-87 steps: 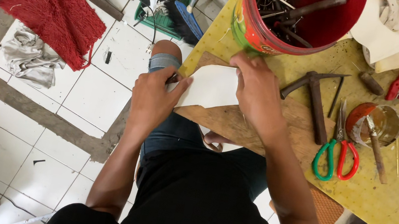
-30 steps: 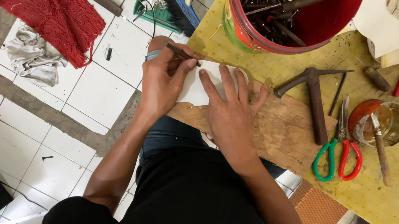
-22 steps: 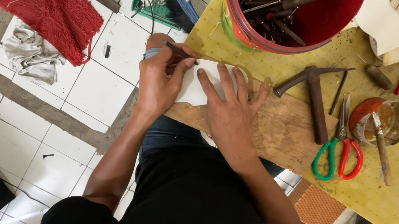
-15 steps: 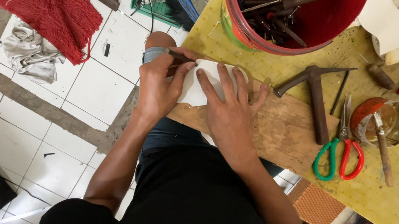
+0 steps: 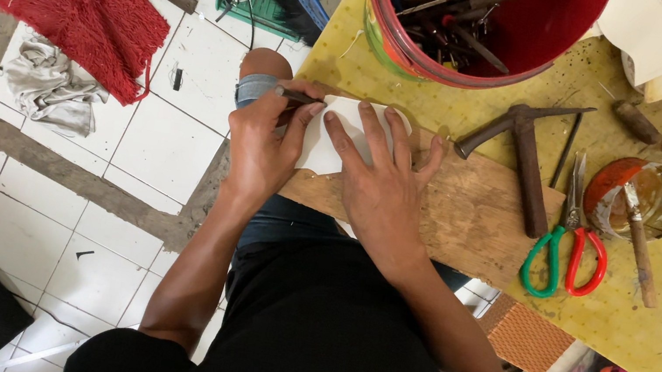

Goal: The person places a white shoe part on a wooden board, marks it with a pen, and uses a hammer and metal punch to create holes. They then use a chisel to shape the edge of a black shoe part.

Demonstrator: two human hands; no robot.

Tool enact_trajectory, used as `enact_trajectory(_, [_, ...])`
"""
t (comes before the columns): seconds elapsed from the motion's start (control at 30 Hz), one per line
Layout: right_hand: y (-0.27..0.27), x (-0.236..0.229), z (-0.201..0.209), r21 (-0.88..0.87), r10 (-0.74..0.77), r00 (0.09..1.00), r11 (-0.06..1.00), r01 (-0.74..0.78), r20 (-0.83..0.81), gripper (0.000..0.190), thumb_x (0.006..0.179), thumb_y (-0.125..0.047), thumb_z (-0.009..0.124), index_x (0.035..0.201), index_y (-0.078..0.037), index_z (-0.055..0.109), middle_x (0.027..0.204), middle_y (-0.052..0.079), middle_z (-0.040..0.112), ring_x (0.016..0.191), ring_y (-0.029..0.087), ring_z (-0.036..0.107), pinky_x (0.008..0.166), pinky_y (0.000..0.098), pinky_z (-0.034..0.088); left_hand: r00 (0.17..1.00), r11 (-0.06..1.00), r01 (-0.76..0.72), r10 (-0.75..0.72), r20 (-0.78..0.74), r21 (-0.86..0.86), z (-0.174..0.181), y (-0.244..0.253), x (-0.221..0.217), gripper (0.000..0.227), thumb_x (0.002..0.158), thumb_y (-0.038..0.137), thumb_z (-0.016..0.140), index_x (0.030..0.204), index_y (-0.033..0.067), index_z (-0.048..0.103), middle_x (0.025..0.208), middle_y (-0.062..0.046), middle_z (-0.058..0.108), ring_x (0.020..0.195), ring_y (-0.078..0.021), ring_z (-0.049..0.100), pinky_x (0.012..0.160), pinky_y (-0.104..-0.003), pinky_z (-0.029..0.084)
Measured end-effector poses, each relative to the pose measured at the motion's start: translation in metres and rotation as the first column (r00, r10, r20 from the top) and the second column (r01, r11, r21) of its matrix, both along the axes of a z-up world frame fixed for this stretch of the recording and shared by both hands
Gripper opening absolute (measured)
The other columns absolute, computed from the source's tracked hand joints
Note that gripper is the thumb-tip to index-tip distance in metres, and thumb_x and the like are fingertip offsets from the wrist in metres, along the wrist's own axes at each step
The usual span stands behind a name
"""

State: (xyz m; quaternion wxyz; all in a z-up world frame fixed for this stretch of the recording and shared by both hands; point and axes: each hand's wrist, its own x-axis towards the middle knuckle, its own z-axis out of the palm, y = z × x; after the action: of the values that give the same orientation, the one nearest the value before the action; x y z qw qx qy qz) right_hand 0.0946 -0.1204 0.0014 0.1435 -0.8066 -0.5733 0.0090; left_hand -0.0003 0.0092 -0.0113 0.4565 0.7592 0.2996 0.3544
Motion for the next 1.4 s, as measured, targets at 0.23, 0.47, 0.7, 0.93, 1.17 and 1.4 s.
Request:
enact_trajectory(0.23, [0.0, 0.002, -0.002, -0.001, 0.01, 1.0, 1.0, -0.01, -0.01, 0.05, 0.094, -0.01, 0.059, 0.139, -0.031, 0.052, 0.138, 0.009, 0.05, 0.131, 0.033, 0.042, 0.095, 0.0696, 0.015, 0.999, 1.0, -0.016, 0.017, -0.03, 0.025, -0.003, -0.003, -0.001, 0.005, 0.092, 0.002, 0.068, 0.097, 0.0014, 0.066, 0.087, -0.014, 0.071, 0.083, -0.0331, 0.072, 0.066, -0.036, 0.061])
enact_trajectory(0.47, [-0.001, 0.001, 0.0, -0.002, 0.007, 1.0, 1.0, -0.007, 0.0, 0.05, 0.095, -0.01, 0.058, 0.14, -0.031, 0.05, 0.137, 0.009, 0.05, 0.131, 0.032, 0.041, 0.095, 0.0696, 0.015, 0.998, 0.998, -0.029, 0.032, -0.054, 0.058, -0.001, -0.006, 0.0, 0.006, 0.093, 0.005, 0.068, 0.097, 0.0032, 0.066, 0.087, -0.014, 0.071, 0.084, -0.034, 0.072, 0.067, -0.038, 0.061])
enact_trajectory(0.7, [-0.001, 0.001, 0.002, -0.011, 0.009, 1.0, 1.0, -0.01, -0.028, 0.051, 0.095, -0.01, 0.058, 0.14, -0.031, 0.05, 0.138, 0.009, 0.048, 0.131, 0.032, 0.04, 0.095, 0.0704, 0.014, 0.997, 0.994, -0.019, 0.027, -0.071, 0.109, -0.005, -0.007, 0.0, 0.005, 0.093, 0.004, 0.067, 0.098, 0.0037, 0.066, 0.086, -0.013, 0.071, 0.083, -0.0327, 0.072, 0.065, -0.037, 0.06])
enact_trajectory(0.93, [-0.002, 0.002, 0.003, -0.02, 0.01, 1.0, 1.0, -0.011, -0.023, 0.051, 0.094, -0.01, 0.06, 0.14, -0.03, 0.051, 0.139, 0.009, 0.048, 0.131, 0.033, 0.041, 0.094, 0.0705, 0.015, 0.994, 0.988, -0.001, 0.018, -0.106, 0.156, 0.002, -0.007, 0.002, 0.004, 0.093, 0.003, 0.067, 0.097, 0.0027, 0.066, 0.086, -0.013, 0.071, 0.082, -0.0326, 0.072, 0.065, -0.036, 0.06])
enact_trajectory(1.17, [-0.004, 0.002, -0.002, -0.017, 0.012, 1.0, 1.0, -0.013, -0.015, 0.053, 0.093, -0.01, 0.059, 0.141, -0.031, 0.049, 0.139, 0.009, 0.048, 0.132, 0.033, 0.04, 0.094, 0.0709, 0.016, 0.994, 0.989, 0.0, 0.017, -0.107, 0.151, 0.003, -0.007, 0.001, 0.004, 0.093, 0.003, 0.067, 0.096, 0.004, 0.066, 0.085, -0.012, 0.071, 0.082, -0.0323, 0.072, 0.065, -0.037, 0.06])
enact_trajectory(1.4, [-0.003, 0.002, 0.002, -0.031, 0.015, 1.0, 0.999, -0.015, -0.015, 0.052, 0.093, -0.012, 0.06, 0.14, -0.03, 0.05, 0.139, 0.01, 0.048, 0.131, 0.034, 0.041, 0.094, 0.0712, 0.017, 0.991, 0.986, 0.023, -0.001, -0.136, 0.163, 0.012, -0.006, 0.004, 0.004, 0.093, 0.001, 0.066, 0.097, 0.002, 0.065, 0.085, -0.015, 0.071, 0.083, -0.0344, 0.072, 0.065, -0.04, 0.06])
